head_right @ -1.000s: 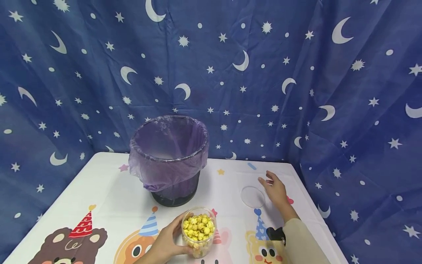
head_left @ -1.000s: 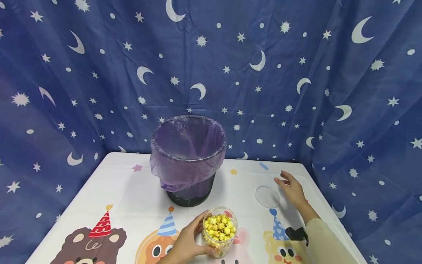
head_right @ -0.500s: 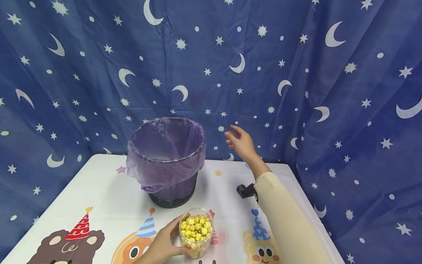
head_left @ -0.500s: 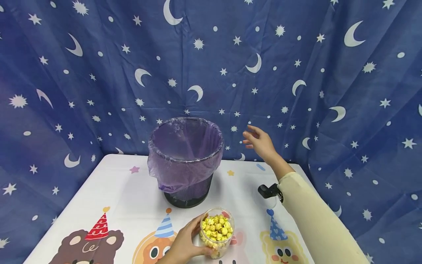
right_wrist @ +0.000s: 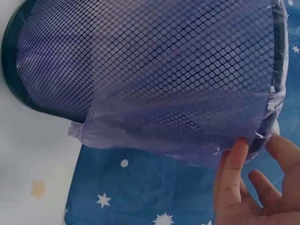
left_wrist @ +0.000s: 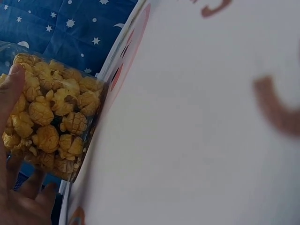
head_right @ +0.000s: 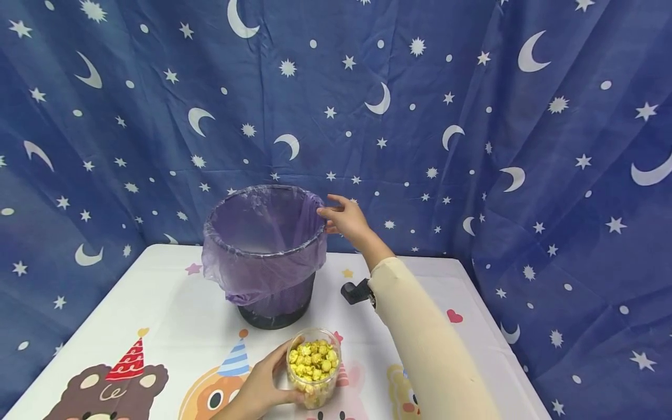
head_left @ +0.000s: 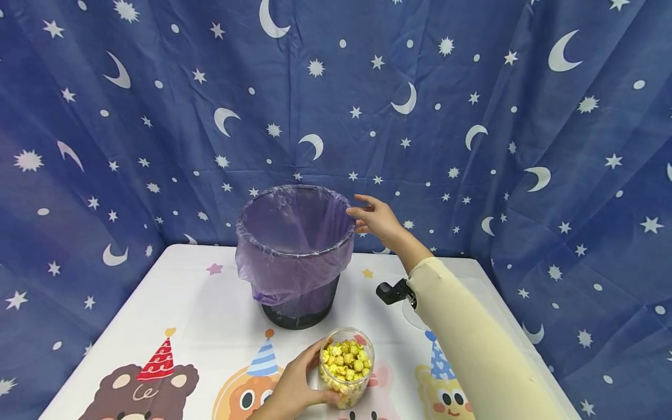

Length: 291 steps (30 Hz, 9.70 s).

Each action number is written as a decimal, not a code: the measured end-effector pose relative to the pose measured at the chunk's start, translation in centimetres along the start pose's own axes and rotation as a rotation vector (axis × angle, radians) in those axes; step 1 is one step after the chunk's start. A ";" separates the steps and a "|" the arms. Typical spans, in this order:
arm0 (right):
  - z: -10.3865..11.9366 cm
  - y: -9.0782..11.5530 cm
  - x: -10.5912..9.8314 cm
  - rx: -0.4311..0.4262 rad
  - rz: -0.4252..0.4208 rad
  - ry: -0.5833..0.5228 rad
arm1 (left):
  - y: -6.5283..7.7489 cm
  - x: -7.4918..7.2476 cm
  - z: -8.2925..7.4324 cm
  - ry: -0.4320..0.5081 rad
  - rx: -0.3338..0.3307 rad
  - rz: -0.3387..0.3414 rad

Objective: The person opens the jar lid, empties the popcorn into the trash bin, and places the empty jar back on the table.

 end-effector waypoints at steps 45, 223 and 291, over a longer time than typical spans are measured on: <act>0.2 -0.9 0.5 0.204 0.080 -0.100 | 0.8 -2.6 -3.2 0.070 0.081 -0.051; -0.2 -0.5 0.7 0.190 0.019 -0.033 | -9.5 -24.3 -26.4 -1.786 0.374 -0.118; -0.2 -0.3 0.9 0.187 0.016 -0.066 | -9.3 -21.7 -25.6 -2.107 0.725 -0.025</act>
Point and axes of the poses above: each hand's wrist, its own y-axis away from the middle knuckle, its own x-axis out of the palm, z = x × y, the point moved 6 cm from there along -y, towards the middle knuckle, and after that the axes turned 3 degrees about -x, right-handed, at the moved point
